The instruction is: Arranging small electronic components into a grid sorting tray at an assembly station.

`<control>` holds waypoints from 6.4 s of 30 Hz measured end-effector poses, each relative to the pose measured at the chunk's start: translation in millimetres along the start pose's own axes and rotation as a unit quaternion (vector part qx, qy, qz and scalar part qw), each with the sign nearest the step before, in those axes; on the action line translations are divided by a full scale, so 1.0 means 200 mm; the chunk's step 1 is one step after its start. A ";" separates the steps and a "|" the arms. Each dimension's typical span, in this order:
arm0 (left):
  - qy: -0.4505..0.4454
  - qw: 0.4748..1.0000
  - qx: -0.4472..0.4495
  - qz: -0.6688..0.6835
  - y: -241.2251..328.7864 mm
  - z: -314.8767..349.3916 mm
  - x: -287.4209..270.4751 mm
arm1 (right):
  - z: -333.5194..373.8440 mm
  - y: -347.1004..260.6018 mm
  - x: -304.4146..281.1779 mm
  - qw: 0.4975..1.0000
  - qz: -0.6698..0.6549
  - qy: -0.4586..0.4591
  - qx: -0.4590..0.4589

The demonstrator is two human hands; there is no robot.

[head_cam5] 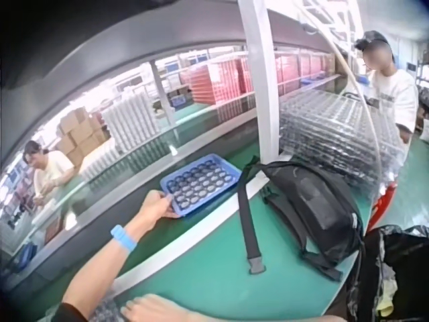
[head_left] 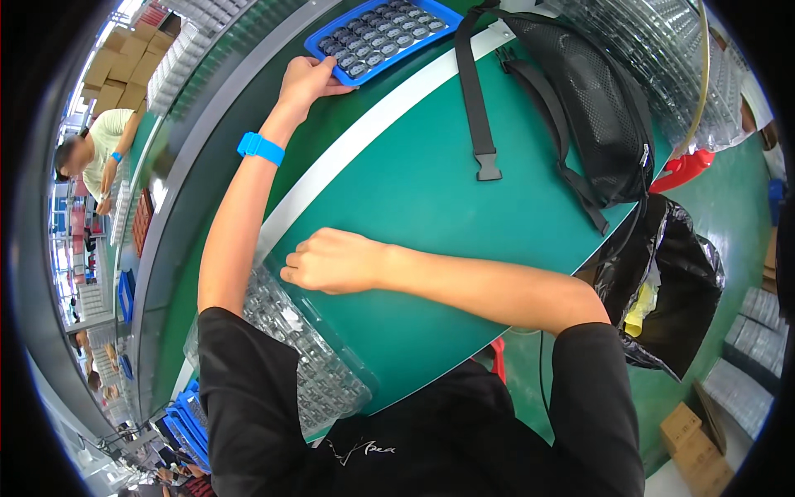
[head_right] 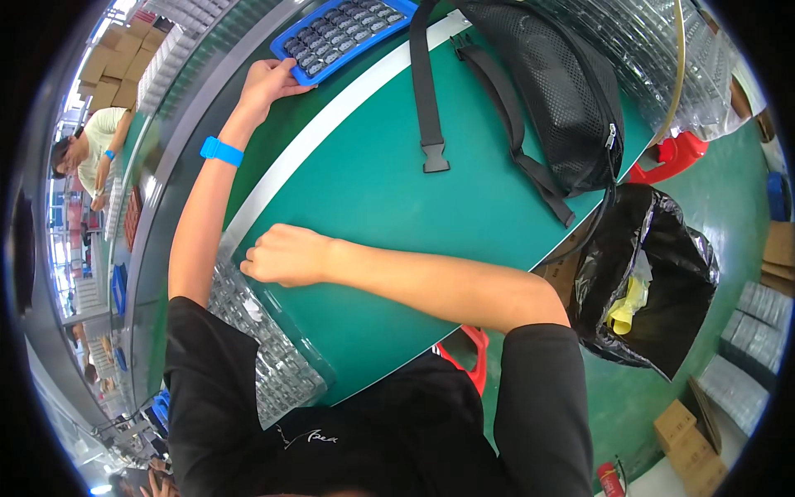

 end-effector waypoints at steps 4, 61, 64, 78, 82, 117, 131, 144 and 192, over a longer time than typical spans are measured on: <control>0.040 0.999 -0.001 -0.024 -0.04 0.08 -0.14 | -0.02 0.01 -0.01 1.000 -0.010 -0.019 0.016; 0.166 0.913 0.117 -0.355 0.19 2.19 -0.18 | 0.01 0.01 -0.16 0.989 -0.132 0.058 -0.020; 0.059 0.923 0.154 -0.347 0.20 1.82 -0.06 | 0.02 0.09 -0.13 0.982 -0.126 0.004 0.142; 0.141 0.869 0.279 -0.383 0.30 1.97 -0.20 | 0.00 0.09 -0.12 0.981 -0.055 -0.048 0.178; 0.170 0.849 0.215 -0.453 0.29 2.54 -0.36 | -0.01 0.10 -0.11 0.966 -0.127 -0.035 0.222; 0.229 0.849 0.232 -0.414 -0.18 2.93 -0.30 | -0.63 -0.86 0.25 0.983 -0.060 -0.160 -0.066; 0.287 0.824 0.301 -0.384 -0.09 2.94 -0.29 | -0.65 -0.92 0.26 0.979 -0.023 -0.175 -0.106; 0.199 0.865 0.072 -0.455 -0.19 2.82 -0.27 | -0.59 -0.91 0.10 0.974 -0.063 0.003 -0.220; 0.231 0.855 0.090 -0.455 -0.17 1.88 -0.47 | -0.69 -0.10 -0.03 0.973 0.129 -0.157 0.109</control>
Point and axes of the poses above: each hand's wrist, its own z-axis away from the middle knuckle, its own x-axis out of the palm, y = z × x, the point moved 10 cm from there along -z, towards the middle knuckle, and after that the axes turned 8 degrees about -y, right-handed, at the moved point
